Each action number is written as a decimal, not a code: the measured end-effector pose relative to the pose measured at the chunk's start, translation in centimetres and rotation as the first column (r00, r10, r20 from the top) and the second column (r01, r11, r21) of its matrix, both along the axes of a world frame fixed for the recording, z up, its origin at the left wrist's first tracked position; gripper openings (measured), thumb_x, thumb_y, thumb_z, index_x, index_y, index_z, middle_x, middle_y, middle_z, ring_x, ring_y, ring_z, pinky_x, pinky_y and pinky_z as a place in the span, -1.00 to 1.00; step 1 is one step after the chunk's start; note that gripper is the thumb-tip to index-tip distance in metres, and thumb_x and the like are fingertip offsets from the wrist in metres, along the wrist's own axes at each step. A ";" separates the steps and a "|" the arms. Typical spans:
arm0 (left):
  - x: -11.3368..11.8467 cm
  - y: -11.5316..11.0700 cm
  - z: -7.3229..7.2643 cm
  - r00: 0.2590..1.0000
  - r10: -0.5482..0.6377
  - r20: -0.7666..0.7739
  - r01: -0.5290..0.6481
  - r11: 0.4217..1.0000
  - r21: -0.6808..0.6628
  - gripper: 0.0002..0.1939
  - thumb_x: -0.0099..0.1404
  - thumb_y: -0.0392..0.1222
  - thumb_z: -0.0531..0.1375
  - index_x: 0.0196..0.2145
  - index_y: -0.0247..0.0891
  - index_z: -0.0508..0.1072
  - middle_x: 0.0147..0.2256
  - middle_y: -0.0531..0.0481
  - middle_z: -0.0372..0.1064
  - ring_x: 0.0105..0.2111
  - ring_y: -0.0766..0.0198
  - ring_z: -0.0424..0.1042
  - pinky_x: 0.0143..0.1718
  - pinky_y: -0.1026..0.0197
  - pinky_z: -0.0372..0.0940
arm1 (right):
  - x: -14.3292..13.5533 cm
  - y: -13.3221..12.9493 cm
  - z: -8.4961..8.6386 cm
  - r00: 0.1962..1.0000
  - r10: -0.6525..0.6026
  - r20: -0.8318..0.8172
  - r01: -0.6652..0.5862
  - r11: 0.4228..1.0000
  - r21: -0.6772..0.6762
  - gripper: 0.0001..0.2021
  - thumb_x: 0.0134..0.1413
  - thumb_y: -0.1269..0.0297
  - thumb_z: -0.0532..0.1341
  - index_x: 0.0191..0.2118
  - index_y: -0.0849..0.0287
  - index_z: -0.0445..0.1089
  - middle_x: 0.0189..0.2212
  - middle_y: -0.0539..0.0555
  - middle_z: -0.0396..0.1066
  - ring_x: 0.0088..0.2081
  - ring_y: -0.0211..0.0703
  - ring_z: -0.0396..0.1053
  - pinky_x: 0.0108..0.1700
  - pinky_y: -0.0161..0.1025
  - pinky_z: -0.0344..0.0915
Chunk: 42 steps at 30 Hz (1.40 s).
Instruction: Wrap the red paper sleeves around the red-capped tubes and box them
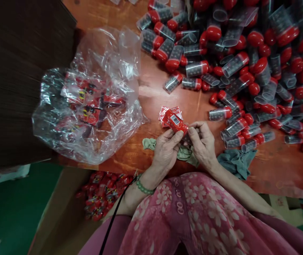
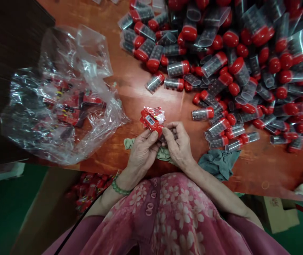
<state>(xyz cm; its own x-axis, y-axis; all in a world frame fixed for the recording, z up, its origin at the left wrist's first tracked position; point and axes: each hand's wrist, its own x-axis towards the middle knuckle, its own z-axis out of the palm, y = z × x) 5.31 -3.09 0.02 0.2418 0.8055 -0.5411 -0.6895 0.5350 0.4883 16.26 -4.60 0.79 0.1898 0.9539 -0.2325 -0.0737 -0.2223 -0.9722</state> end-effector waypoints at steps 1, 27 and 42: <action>-0.1 0.1 0.0 1.000 0.011 -0.002 -0.011 1.000 -0.008 -0.67 -0.11 -0.15 0.52 -0.36 -0.31 0.62 -0.39 0.01 0.56 -0.48 0.44 0.42 -0.45 0.40 0.32 | 0.1 -0.2 0.0 0.999 0.045 -0.001 -0.045 0.999 0.011 -0.65 0.16 -0.11 0.24 -0.18 0.07 0.28 -0.43 -0.07 0.36 -0.52 -0.34 0.31 -0.45 -0.34 0.36; -0.7 2.5 -0.5 0.987 -0.157 -0.040 0.162 0.962 0.221 -0.53 -0.02 0.13 0.45 -0.31 -0.28 0.53 -0.32 -0.08 0.57 -0.52 0.33 0.46 -0.53 0.30 0.36 | 0.9 -0.2 -1.7 0.993 0.114 -0.043 -0.113 0.993 0.031 -0.68 0.23 0.05 0.21 -0.01 0.12 0.31 -0.55 -0.11 0.35 -0.53 -0.32 0.32 -0.43 -0.33 0.28; 1.2 2.7 -1.8 0.967 0.094 -0.237 -0.060 0.987 0.147 -0.63 -0.04 0.04 0.48 -0.44 -0.29 0.52 -0.49 0.05 0.53 -0.75 0.50 0.20 -0.78 0.39 0.11 | -1.2 -0.1 -4.0 0.995 0.034 0.091 -0.039 0.998 0.048 -0.68 0.28 0.13 0.15 0.09 0.06 0.21 -0.41 -0.08 0.36 -0.51 -0.34 0.30 -0.36 -0.28 0.32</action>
<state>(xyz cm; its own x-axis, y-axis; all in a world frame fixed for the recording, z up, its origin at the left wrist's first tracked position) 6.50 -0.39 -1.77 0.0517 0.8871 -0.4586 -0.5778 0.4011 0.7108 15.06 -4.71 -3.25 0.1726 0.9706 -0.1678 0.0218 -0.1741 -0.9845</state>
